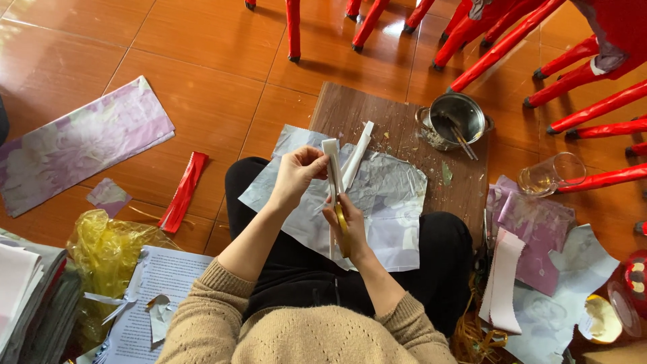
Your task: Cutting and organizing paper and foil materials using scissors on the floor
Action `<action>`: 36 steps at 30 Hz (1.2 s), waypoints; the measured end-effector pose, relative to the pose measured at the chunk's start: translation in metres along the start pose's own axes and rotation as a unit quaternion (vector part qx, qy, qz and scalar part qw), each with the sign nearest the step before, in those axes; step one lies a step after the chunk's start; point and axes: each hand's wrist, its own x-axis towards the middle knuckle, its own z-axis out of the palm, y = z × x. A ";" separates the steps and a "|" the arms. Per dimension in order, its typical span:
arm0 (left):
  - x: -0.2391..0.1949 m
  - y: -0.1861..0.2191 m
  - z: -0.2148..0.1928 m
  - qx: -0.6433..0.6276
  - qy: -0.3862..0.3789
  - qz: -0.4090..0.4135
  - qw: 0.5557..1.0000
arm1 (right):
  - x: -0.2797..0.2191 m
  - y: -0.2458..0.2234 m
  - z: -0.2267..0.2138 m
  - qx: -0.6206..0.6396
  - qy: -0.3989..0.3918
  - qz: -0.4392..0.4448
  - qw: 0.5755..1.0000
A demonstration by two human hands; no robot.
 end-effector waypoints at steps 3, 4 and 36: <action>0.000 0.008 0.001 -0.005 0.009 0.005 1.000 | -0.001 -0.003 -0.004 -0.017 0.006 -0.006 1.000; 0.003 0.007 0.000 -0.005 0.011 0.004 1.000 | -0.001 -0.003 -0.004 -0.017 0.003 -0.004 1.000; -0.058 0.087 -0.231 -0.266 -0.046 0.116 0.956 | 0.001 -0.032 -0.004 -0.287 -0.218 0.184 0.915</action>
